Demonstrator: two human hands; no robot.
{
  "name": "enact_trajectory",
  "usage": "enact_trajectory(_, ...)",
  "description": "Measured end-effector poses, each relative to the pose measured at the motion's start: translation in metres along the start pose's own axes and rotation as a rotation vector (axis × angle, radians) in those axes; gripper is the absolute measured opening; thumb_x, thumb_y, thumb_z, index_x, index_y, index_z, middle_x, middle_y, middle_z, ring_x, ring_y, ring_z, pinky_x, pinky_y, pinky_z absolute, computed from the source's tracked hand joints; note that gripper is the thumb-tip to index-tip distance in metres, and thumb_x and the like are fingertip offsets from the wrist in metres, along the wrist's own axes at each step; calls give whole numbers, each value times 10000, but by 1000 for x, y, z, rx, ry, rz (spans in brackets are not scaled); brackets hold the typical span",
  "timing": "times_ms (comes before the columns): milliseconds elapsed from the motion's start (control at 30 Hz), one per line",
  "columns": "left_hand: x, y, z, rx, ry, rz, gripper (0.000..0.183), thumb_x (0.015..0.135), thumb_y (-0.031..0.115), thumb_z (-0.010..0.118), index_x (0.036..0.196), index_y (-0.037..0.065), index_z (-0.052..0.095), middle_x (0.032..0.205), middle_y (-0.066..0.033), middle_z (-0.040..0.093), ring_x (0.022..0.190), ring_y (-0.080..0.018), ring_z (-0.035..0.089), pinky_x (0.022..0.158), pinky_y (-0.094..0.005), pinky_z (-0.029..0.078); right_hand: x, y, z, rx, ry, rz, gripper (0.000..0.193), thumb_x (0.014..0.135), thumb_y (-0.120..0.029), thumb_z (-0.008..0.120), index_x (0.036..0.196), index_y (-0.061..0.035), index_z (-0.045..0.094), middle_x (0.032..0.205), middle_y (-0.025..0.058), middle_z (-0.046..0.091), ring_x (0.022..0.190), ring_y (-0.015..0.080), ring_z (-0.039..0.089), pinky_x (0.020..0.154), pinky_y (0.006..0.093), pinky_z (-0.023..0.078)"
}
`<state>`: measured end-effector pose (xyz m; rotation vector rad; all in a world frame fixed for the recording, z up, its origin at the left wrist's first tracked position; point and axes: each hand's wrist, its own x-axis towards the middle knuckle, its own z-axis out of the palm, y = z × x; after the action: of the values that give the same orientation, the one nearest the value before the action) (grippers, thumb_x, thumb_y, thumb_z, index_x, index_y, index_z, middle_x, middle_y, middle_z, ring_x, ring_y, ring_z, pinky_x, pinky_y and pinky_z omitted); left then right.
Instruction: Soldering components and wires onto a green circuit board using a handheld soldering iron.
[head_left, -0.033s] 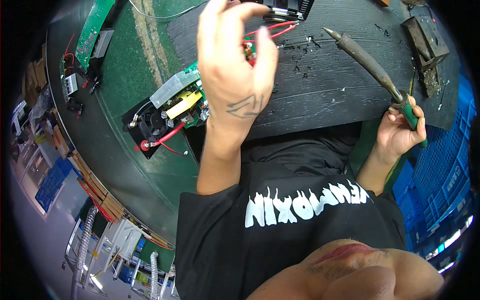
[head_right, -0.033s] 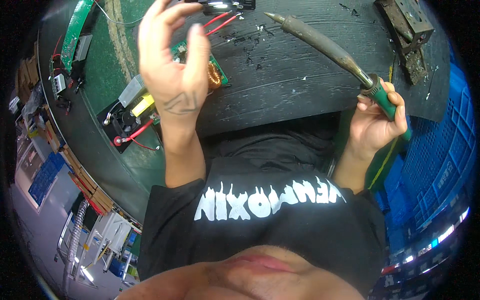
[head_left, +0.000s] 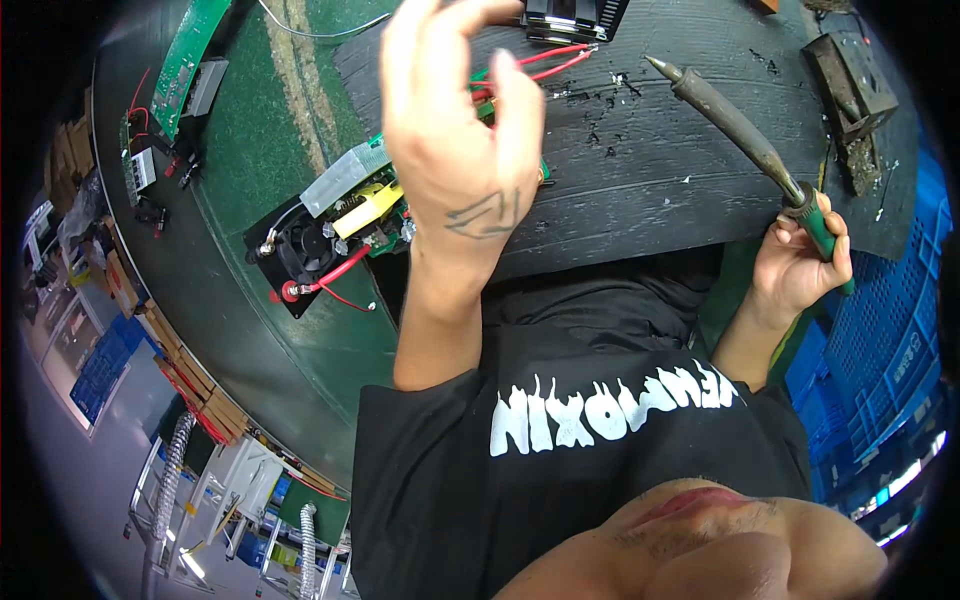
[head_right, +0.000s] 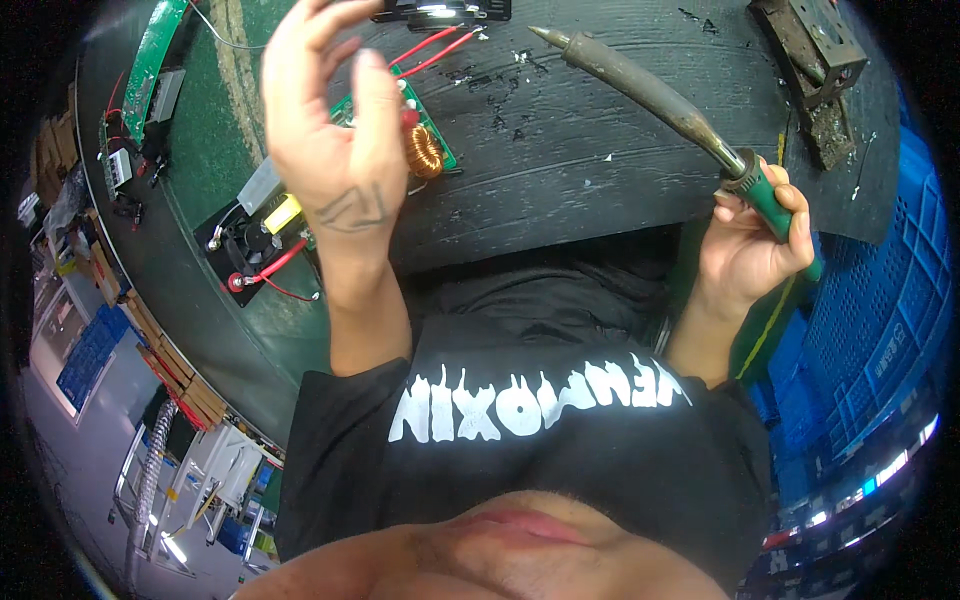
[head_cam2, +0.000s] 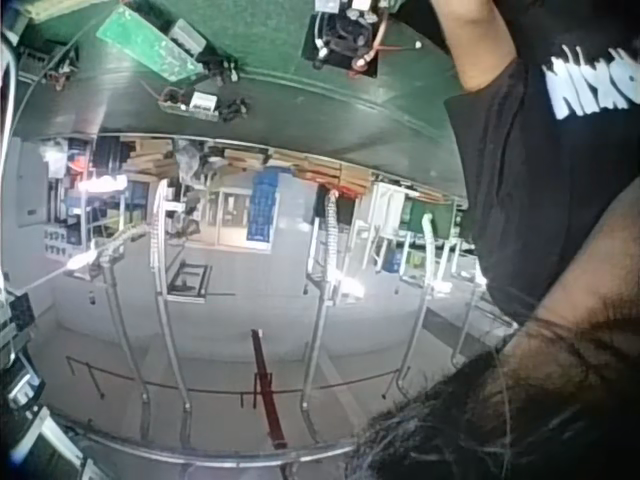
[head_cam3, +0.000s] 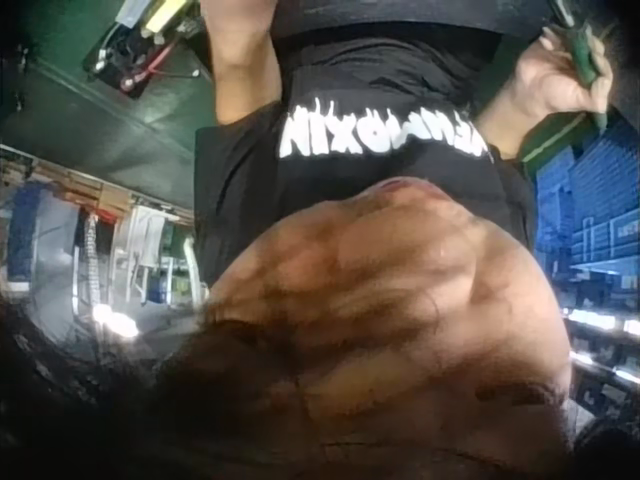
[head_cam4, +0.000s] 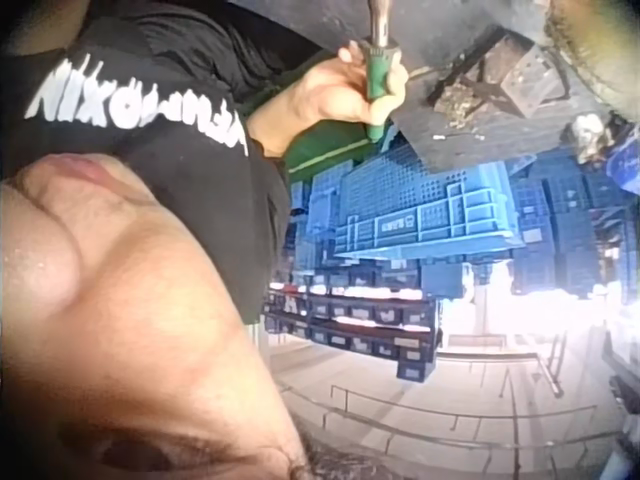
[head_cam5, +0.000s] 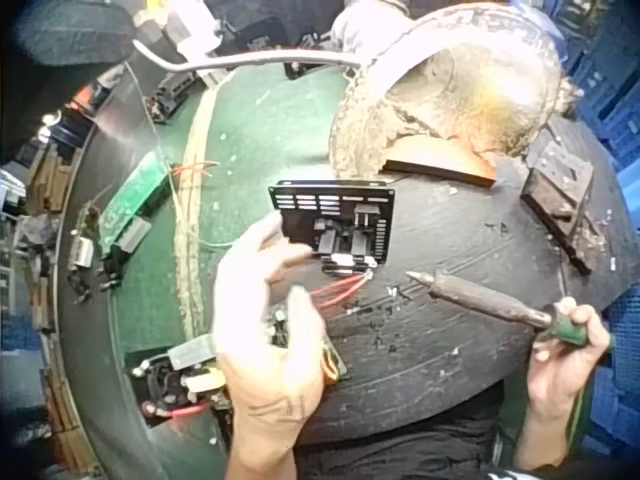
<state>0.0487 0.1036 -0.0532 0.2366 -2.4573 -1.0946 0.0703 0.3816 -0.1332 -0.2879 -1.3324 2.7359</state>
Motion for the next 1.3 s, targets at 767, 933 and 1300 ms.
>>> enact_trajectory(767, 124, -34, -13, -125, -838, 84, 223, 717, -66, 605, 938, -53, 581, 805, -71, 645, 757, -124, 615, 688, -243, 496, 1, -1, 5, 48, -44, -39, 320, 870, -268, 392, 907, -48, 622, 993, 165, 580, 704, 254, 579, 521, 267, 451)
enact_trajectory(933, 128, -37, -8, -37, -829, 257, 195, 723, -40, 636, 914, -39, 592, 796, -99, 656, 754, -126, 620, 701, -246, 492, 1, -2, 4, 3, -34, -38, 321, 863, -280, 404, 908, -53, 628, 1000, 162, 581, 718, 252, 575, 533, 270, 449)
enact_trajectory(1300, 125, -50, -3, 112, -744, 264, 237, 724, -18, 636, 956, -20, 589, 737, -89, 629, 685, -152, 597, 664, -266, 482, 2, -1, 1, 27, -49, 2, 314, 856, -287, 428, 912, -57, 634, 1037, 152, 586, 773, 237, 570, 558, 265, 435)
